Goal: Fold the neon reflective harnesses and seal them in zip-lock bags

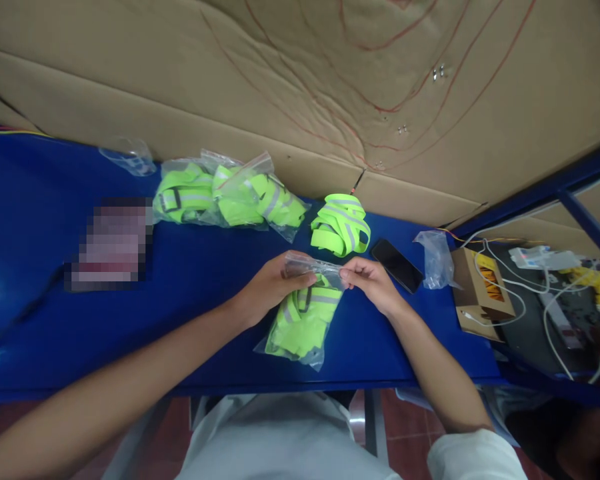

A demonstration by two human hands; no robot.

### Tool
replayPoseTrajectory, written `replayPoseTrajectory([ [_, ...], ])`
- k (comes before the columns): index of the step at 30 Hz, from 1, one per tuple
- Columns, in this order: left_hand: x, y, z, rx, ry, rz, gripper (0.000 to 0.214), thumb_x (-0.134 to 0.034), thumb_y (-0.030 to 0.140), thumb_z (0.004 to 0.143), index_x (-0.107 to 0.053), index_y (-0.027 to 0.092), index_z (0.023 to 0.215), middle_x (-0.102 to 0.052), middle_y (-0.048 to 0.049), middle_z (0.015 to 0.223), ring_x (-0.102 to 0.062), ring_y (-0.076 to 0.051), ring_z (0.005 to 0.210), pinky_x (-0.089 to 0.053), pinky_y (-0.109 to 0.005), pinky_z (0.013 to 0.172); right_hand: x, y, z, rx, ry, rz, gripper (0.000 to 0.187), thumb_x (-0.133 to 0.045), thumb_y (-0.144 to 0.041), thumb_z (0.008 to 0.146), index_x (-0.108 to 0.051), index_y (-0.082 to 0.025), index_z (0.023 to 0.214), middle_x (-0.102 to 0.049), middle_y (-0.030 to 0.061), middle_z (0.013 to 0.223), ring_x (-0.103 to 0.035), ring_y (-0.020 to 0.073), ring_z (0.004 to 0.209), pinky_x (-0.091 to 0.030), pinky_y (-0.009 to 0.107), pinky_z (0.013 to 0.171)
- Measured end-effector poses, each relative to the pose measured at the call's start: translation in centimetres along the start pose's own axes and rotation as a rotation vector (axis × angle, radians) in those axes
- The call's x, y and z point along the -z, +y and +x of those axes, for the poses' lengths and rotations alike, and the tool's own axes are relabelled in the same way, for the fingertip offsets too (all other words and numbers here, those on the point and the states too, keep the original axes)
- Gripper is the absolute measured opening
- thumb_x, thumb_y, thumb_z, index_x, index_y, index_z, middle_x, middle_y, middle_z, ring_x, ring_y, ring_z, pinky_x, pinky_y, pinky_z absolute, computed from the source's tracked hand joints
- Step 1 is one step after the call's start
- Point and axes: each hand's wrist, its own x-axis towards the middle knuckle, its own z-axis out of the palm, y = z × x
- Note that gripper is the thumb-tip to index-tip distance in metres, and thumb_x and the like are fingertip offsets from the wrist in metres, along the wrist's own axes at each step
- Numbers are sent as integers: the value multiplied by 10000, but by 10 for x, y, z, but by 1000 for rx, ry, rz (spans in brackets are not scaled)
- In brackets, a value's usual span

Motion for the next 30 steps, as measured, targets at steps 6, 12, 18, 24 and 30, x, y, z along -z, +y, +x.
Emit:
replayPoseTrajectory([
  [6,1,-1,-1,7,12,-69,537,-987,350,628,-716,195,1065,-747,-6,902,-687,-156,839,-522,-258,784,11,-4,-1,-83,-82,-1,363,-865,-519,785,-755,-179,846,-747,18,753,-642,127,664,-506,250,632],
  [12,-3,2,-2,53,-16,-185,505,-982,346,651,-744,191,1068,-780,-42,969,-717,-195,865,-554,-284,791,8,-5,-4,-110,-61,43,337,-880,-478,762,-743,-181,844,-745,11,748,-641,121,651,-496,240,613],
  [18,-4,-3,-2,56,2,-142,451,-891,502,772,-801,145,1032,-798,-94,1004,-725,-208,877,-553,-290,799,1,-2,-4,-75,47,55,327,-868,-479,774,-722,-192,833,-735,11,740,-648,132,665,-484,246,602],
  [24,-4,-8,-2,-41,47,-33,415,-860,511,805,-820,164,1029,-792,-82,1011,-709,-198,911,-532,-273,808,-1,0,-4,-44,76,48,350,-882,-498,759,-719,-191,804,-738,19,732,-653,143,661,-486,261,597],
  [30,-4,-5,-3,1,66,-118,424,-885,504,776,-810,163,1016,-789,-64,979,-712,-189,892,-539,-265,821,0,-5,-6,-26,63,49,322,-881,-483,770,-749,-198,843,-760,18,776,-675,144,699,-515,273,650],
])
